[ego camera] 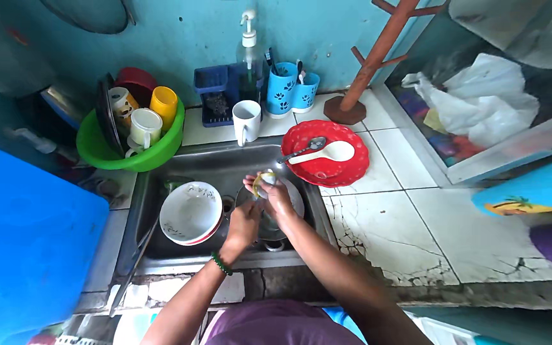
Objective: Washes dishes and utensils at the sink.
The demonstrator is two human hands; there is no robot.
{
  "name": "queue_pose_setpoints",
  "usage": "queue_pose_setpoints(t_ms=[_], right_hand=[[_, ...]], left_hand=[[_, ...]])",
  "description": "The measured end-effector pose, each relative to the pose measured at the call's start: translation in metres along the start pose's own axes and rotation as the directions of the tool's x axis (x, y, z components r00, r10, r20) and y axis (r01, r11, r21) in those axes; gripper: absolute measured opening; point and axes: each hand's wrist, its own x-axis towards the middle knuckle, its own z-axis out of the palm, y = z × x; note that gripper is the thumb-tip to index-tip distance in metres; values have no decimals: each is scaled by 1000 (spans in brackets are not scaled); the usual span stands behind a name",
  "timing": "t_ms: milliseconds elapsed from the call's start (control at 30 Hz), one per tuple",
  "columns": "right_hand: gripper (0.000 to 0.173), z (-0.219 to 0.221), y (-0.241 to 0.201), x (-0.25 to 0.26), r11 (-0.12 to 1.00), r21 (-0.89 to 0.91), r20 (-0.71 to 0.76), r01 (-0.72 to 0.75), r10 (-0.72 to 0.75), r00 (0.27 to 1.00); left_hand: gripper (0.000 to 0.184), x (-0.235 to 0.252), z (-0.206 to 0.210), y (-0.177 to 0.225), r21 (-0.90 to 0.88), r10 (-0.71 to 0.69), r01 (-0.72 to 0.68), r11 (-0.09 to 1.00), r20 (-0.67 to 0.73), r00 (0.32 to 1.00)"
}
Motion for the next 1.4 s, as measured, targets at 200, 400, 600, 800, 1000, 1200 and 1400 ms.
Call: queue_pose_setpoints(t_ms=[200, 400, 600, 800, 1000, 1200, 1400], right_hand=[[29, -14, -4, 13, 940, -294, 24, 172, -173, 985], [30, -7, -4, 1, 992, -87, 69, 95, -89, 994], [26, -8, -16, 17, 969, -120, -84, 215, -226, 971], [27, 6, 4, -21, 997, -31, 9, -65, 65, 998], [18, -16, -23, -13, 973, -229, 67, 21, -5, 998], [18, -17, -31, -14, 952, -298, 145, 71, -28, 989], [20, -24, -23, -39, 928, -373, 183, 17, 56, 981]], left_hand=[[30, -11, -5, 5, 146, 19, -23, 989, 28, 999], [29, -12, -3, 4, 99, 36, -33, 994, -25, 999], [28, -13, 3, 4, 98, 6, -6, 995, -8, 1000], [24, 21, 12, -8, -87, 17, -36, 996, -204, 979], [38, 34, -1, -1, -79, 59, -73, 994, -176, 983], [34, 56, -8, 35, -202, 99, -98, 974, -3, 995], [46, 70, -16, 44, -80, 151, -154, 985, -41, 988]])
